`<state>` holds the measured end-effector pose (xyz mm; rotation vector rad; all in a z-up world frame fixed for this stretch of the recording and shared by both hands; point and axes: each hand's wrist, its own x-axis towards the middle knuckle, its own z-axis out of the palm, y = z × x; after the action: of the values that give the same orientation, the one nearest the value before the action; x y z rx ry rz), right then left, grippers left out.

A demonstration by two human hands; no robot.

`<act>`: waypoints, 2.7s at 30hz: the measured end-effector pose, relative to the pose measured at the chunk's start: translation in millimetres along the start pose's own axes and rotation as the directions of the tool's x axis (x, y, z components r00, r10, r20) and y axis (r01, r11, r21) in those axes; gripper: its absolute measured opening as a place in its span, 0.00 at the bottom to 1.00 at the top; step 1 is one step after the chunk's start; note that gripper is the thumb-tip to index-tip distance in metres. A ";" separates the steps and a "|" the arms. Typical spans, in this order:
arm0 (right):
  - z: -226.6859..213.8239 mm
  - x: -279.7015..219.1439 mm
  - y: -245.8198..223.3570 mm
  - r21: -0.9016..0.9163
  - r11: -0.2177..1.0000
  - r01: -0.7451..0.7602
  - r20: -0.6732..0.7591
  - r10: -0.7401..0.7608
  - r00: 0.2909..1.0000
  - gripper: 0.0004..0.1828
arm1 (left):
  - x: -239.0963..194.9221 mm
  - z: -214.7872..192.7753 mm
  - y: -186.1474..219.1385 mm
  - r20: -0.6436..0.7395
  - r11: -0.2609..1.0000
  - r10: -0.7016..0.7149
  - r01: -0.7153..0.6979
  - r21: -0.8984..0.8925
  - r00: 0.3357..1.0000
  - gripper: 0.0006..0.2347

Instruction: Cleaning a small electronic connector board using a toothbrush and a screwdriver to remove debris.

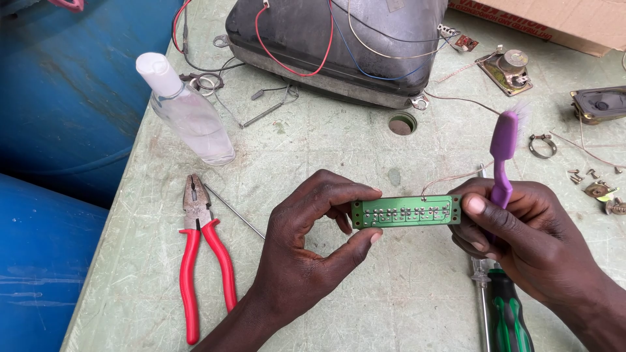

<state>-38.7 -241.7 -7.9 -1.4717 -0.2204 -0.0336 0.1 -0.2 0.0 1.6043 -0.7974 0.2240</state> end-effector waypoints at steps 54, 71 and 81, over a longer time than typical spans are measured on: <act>8.7 2.1 -6.4 -0.211 0.973 -0.090 -0.170 0.054 0.984 0.23 | -1.8 2.5 -3.9 -0.100 0.988 -0.151 0.154 0.017 0.983 0.11; 5.2 2.6 0.7 -0.267 0.955 -0.129 -0.268 0.055 0.962 0.07 | -2.6 2.8 -5.7 0.038 0.923 -0.344 0.346 -0.169 0.938 0.12; 5.3 3.0 0.8 -0.288 0.948 -0.135 -0.264 0.056 0.963 0.08 | -3.1 2.4 -7.0 0.051 0.915 -0.362 0.365 -0.172 0.931 0.13</act>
<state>-36.2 -236.0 -7.8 -1.7663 0.0698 -0.1826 1.3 -1.3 -7.8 1.5519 -0.5026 -0.1282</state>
